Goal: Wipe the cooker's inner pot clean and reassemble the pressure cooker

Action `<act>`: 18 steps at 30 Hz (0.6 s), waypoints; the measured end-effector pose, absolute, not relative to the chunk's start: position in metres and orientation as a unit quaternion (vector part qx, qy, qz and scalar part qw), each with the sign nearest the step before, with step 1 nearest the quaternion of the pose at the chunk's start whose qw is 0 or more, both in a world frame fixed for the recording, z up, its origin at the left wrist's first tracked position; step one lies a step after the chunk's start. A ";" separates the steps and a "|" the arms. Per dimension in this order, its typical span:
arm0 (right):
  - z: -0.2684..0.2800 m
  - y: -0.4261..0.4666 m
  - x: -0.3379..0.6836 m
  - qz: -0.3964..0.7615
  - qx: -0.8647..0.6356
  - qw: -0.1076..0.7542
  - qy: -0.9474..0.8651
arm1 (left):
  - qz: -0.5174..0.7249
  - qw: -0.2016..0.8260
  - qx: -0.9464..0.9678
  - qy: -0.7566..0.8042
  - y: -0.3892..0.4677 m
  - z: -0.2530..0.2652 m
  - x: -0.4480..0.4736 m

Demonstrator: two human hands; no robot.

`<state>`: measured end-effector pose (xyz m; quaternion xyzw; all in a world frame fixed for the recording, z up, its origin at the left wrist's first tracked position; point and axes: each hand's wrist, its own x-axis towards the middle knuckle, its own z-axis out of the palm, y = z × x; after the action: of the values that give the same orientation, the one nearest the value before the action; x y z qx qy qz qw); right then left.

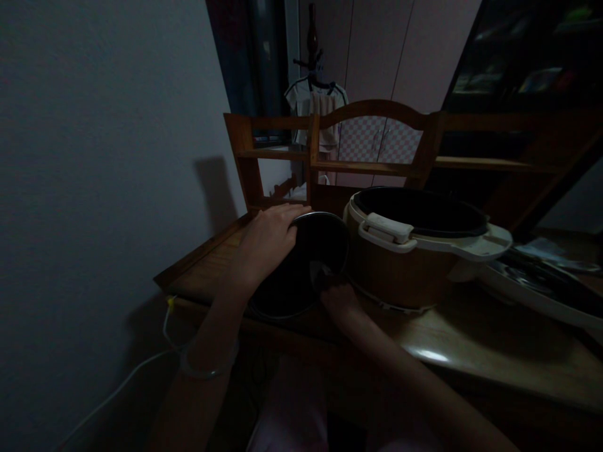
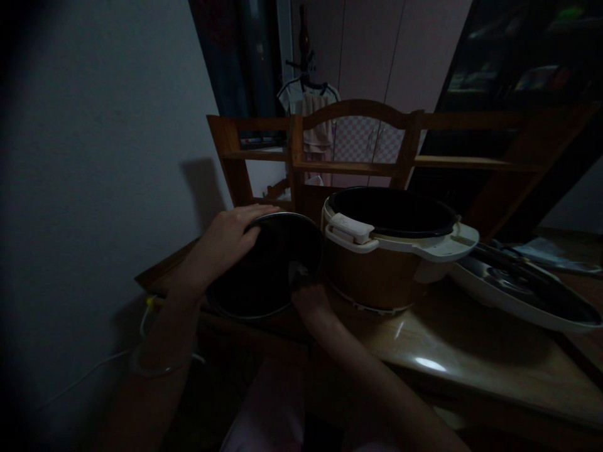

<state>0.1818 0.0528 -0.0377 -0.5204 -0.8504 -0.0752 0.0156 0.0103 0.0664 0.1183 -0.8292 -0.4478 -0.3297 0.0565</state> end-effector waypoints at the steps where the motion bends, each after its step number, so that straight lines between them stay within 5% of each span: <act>1: -0.038 0.053 0.182 -0.076 -0.521 0.015 -0.850 | -0.329 0.057 -0.830 -0.446 0.066 0.118 0.010; 18: -0.030 0.043 0.183 -0.064 -0.514 0.003 -0.856 | -0.333 0.063 -0.833 -0.437 0.065 0.118 0.011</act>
<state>0.1834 0.0435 -0.0295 -0.5137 -0.8556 -0.0639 0.0030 0.0112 0.0654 0.1182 -0.8332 -0.4373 -0.3326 0.0632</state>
